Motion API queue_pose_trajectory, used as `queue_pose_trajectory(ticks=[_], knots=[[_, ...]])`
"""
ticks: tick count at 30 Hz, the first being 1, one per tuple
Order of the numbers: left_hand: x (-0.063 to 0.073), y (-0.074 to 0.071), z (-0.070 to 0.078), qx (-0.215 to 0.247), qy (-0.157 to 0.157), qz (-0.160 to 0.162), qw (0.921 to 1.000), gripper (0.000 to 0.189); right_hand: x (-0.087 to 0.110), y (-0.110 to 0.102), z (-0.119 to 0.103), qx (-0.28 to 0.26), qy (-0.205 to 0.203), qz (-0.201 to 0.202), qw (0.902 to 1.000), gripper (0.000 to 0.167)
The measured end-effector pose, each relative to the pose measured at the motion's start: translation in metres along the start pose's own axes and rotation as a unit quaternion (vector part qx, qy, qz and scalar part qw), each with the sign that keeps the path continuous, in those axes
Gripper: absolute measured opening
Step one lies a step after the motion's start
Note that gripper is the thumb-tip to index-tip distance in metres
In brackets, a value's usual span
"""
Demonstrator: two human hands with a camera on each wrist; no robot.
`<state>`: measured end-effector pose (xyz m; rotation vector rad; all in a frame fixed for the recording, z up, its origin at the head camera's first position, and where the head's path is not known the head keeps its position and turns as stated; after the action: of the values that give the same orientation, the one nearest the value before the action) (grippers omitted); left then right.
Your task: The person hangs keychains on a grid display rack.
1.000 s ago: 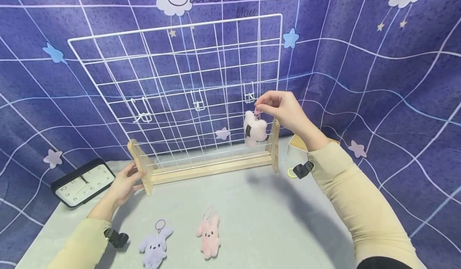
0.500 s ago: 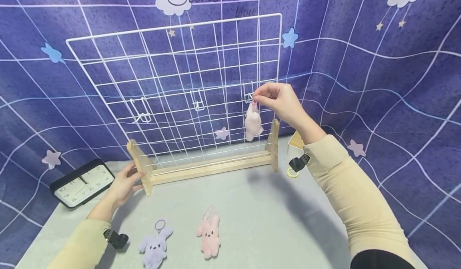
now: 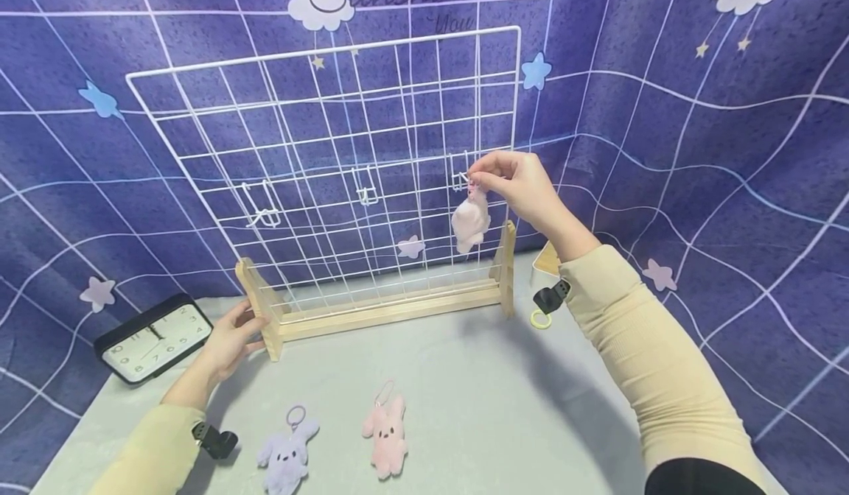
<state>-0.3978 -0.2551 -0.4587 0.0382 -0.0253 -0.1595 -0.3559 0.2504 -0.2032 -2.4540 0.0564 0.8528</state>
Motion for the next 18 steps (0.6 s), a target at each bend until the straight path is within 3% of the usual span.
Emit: queue_pose_trajectory(ticks=[18], knots=[[0.002, -0.002, 0.002, 0.002, 0.018, 0.0, 0.9998, 0.068, -0.009, 0.009, 0.014, 0.027, 0.009, -0.007, 0.9996, 0.018]])
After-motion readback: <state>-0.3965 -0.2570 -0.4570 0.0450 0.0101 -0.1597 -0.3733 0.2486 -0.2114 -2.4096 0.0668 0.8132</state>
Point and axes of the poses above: each hand's wrist, its own x-axis away from the middle knuckle, its own y-axis out of the palm, z = x × y, the point moved 7 cm from there along -x, towards the middle knuckle, and after that the axes turned 10 degrees about x, right-handed, at the moved point
